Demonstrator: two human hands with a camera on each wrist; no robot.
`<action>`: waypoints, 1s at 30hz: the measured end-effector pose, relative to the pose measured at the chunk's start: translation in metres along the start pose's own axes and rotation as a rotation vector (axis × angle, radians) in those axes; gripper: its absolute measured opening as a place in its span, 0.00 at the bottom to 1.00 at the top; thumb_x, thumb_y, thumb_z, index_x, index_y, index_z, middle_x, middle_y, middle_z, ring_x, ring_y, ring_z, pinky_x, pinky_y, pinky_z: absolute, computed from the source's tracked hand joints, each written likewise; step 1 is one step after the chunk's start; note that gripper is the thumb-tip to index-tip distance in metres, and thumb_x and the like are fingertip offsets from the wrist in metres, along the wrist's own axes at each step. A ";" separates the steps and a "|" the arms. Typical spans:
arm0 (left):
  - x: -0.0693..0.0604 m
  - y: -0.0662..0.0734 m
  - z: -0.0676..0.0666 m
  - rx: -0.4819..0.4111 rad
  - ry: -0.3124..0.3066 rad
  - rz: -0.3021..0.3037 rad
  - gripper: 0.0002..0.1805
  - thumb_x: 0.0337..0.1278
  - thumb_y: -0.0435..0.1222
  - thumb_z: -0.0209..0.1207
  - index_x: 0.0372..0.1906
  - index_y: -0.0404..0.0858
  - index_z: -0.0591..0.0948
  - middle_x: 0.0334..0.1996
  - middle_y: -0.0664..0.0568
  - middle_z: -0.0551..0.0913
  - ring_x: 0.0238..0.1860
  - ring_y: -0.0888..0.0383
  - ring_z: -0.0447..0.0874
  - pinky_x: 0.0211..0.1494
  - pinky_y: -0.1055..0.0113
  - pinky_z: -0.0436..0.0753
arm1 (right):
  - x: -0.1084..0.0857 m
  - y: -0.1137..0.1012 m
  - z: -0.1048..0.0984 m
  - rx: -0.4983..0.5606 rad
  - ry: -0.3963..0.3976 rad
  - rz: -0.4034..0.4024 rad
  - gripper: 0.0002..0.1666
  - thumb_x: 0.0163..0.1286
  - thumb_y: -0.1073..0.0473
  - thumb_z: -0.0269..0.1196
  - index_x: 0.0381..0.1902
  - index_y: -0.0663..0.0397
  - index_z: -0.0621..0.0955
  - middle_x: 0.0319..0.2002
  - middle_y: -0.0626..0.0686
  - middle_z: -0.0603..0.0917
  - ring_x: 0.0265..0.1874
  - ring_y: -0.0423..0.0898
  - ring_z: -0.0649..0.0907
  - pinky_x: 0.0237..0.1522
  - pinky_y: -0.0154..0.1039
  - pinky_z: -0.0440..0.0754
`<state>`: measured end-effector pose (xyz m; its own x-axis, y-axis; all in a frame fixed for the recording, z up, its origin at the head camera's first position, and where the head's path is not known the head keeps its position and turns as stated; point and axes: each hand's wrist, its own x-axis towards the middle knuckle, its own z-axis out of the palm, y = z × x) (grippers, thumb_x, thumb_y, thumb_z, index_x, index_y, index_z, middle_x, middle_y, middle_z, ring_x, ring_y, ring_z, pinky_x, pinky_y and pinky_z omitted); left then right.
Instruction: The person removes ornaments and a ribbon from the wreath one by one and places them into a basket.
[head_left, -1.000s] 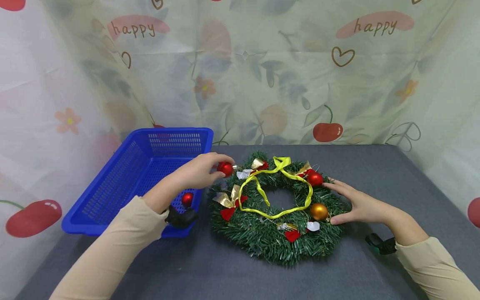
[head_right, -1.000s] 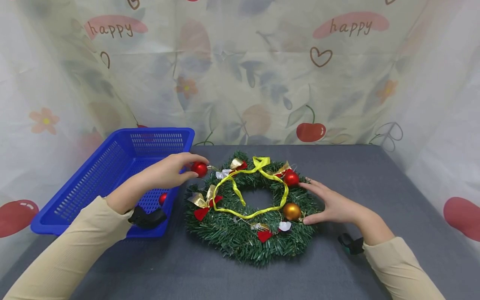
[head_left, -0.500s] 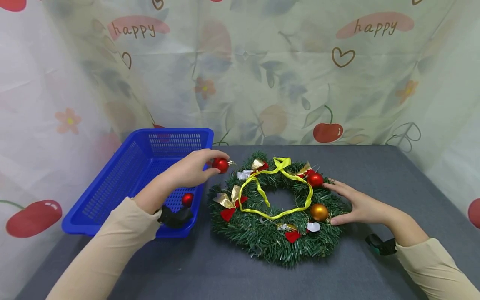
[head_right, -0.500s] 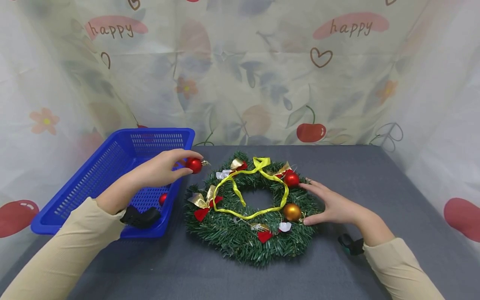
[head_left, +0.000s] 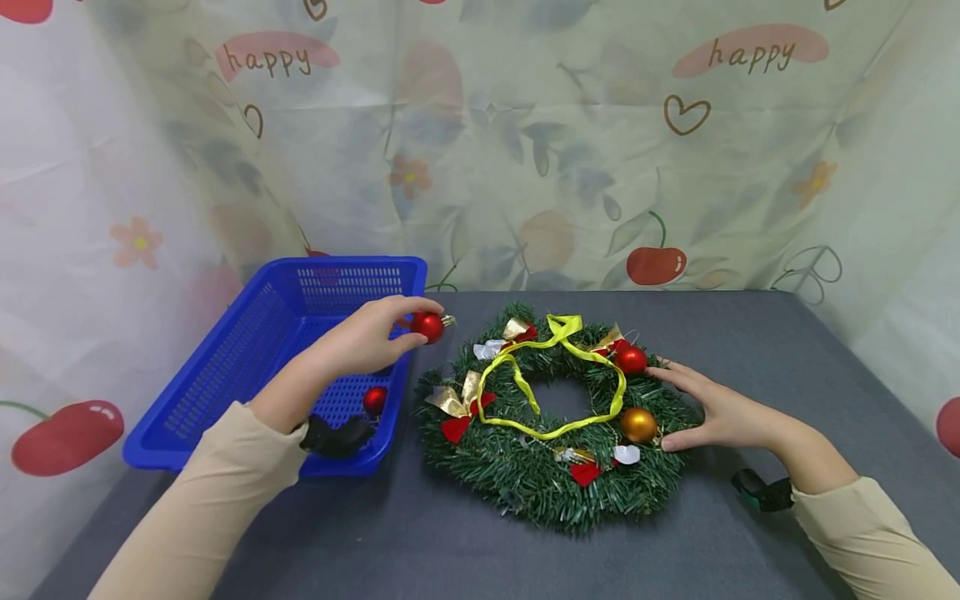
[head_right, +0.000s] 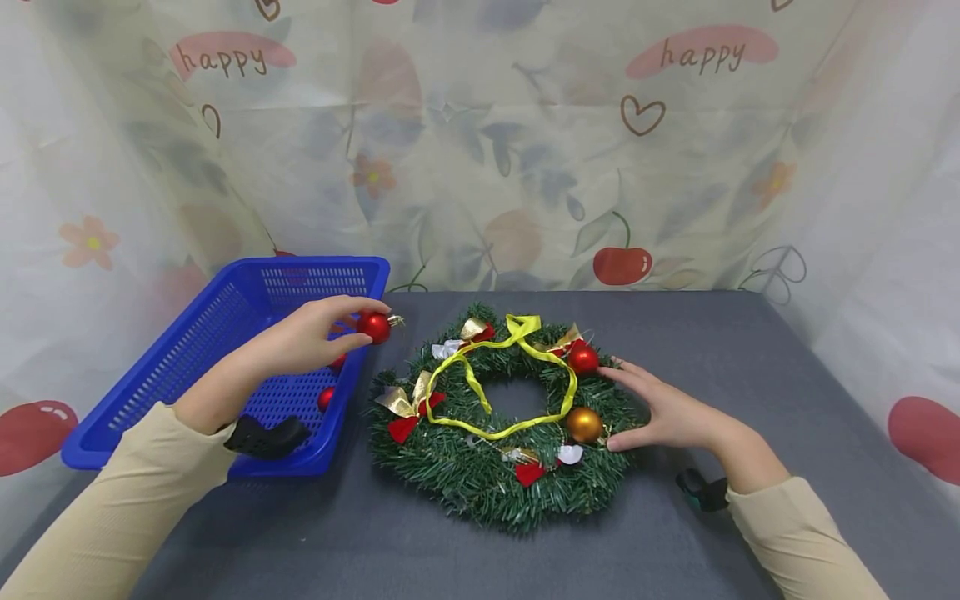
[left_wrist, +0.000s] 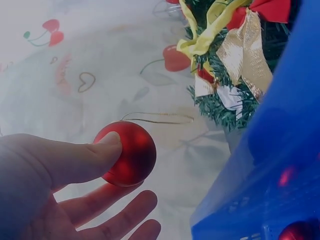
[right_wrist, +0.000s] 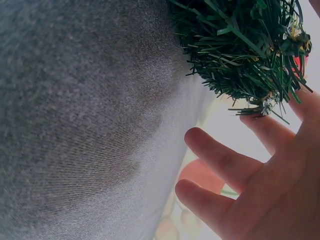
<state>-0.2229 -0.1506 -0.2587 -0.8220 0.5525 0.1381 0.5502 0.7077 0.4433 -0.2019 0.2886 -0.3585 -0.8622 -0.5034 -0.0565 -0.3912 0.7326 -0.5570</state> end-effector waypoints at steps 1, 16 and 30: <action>-0.001 -0.001 -0.001 -0.005 0.001 -0.004 0.22 0.60 0.29 0.55 0.60 0.36 0.73 0.53 0.40 0.78 0.54 0.43 0.77 0.57 0.49 0.77 | 0.000 0.000 0.000 0.001 -0.001 0.001 0.54 0.51 0.45 0.71 0.70 0.57 0.59 0.71 0.71 0.49 0.67 0.73 0.54 0.55 0.73 0.61; -0.011 -0.009 -0.006 -0.027 0.019 -0.055 0.22 0.61 0.30 0.54 0.61 0.36 0.72 0.56 0.39 0.76 0.55 0.40 0.77 0.57 0.48 0.76 | -0.002 0.003 0.001 0.029 -0.028 0.010 0.56 0.53 0.45 0.70 0.71 0.58 0.54 0.69 0.69 0.56 0.63 0.70 0.63 0.55 0.69 0.65; -0.021 -0.015 -0.012 -0.031 0.041 -0.091 0.22 0.62 0.31 0.54 0.61 0.36 0.72 0.55 0.38 0.77 0.53 0.38 0.78 0.56 0.46 0.76 | -0.002 0.001 0.001 0.015 -0.015 0.013 0.57 0.52 0.44 0.70 0.71 0.57 0.55 0.69 0.70 0.54 0.65 0.72 0.58 0.56 0.71 0.62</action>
<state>-0.2161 -0.1782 -0.2573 -0.8742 0.4673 0.1318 0.4683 0.7399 0.4829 -0.2008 0.2900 -0.3600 -0.8624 -0.5005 -0.0759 -0.3749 0.7322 -0.5687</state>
